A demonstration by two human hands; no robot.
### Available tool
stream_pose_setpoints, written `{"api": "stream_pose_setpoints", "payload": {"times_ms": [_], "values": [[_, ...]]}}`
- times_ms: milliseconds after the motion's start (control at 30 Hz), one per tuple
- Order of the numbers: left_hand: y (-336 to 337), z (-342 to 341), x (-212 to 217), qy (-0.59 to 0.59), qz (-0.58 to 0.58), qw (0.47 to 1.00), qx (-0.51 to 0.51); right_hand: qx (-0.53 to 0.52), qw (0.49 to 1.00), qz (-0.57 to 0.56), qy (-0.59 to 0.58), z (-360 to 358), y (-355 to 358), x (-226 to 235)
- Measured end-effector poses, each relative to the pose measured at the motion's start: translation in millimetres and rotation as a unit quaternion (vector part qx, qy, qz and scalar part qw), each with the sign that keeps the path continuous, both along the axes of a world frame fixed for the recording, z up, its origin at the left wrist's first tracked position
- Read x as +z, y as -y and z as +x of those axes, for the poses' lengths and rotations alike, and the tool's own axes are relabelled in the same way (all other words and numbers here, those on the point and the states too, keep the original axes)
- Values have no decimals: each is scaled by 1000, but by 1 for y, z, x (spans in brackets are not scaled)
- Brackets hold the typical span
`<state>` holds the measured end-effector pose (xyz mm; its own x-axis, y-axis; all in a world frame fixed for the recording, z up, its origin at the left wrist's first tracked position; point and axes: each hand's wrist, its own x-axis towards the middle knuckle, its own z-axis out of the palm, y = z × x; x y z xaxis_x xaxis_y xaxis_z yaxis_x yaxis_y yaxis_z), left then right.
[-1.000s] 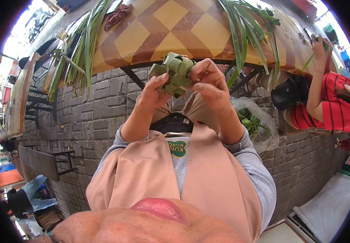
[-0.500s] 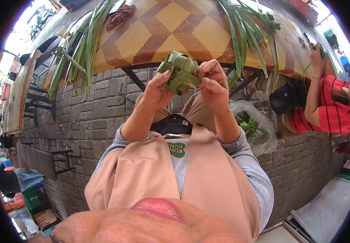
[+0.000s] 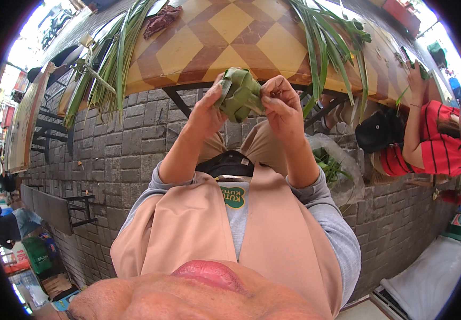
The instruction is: The person weaves long green leaves into a small, structured packet by hand. They fold and tuck the leaves repeatedly to form a compact shape, occasionally adjusting the bundle.
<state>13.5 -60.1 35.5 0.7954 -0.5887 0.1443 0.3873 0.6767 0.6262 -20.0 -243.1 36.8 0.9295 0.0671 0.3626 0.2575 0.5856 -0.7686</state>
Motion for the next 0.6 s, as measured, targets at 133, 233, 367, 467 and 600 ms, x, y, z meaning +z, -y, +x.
{"api": "stream_pose_setpoints", "payload": {"times_ms": [133, 233, 367, 467, 600], "values": [[-17, 10, -7, 232, 289, 897, 240, -57, 995, -36, -70, 5, 1, 0], [-14, -9, 9, 524, 533, 557, 363, -64, 993, -69, -69, 6, -9, 3], [4, -25, 9, 521, 626, 461, 352, -43, 992, -112, -49, 7, -26, 10], [3, -15, 1, 504, 599, 509, 360, 1, 998, -55, -44, 7, -27, 10], [-4, 0, -18, 439, 532, 653, 314, 28, 996, -88, -20, 13, -32, 12]]}}
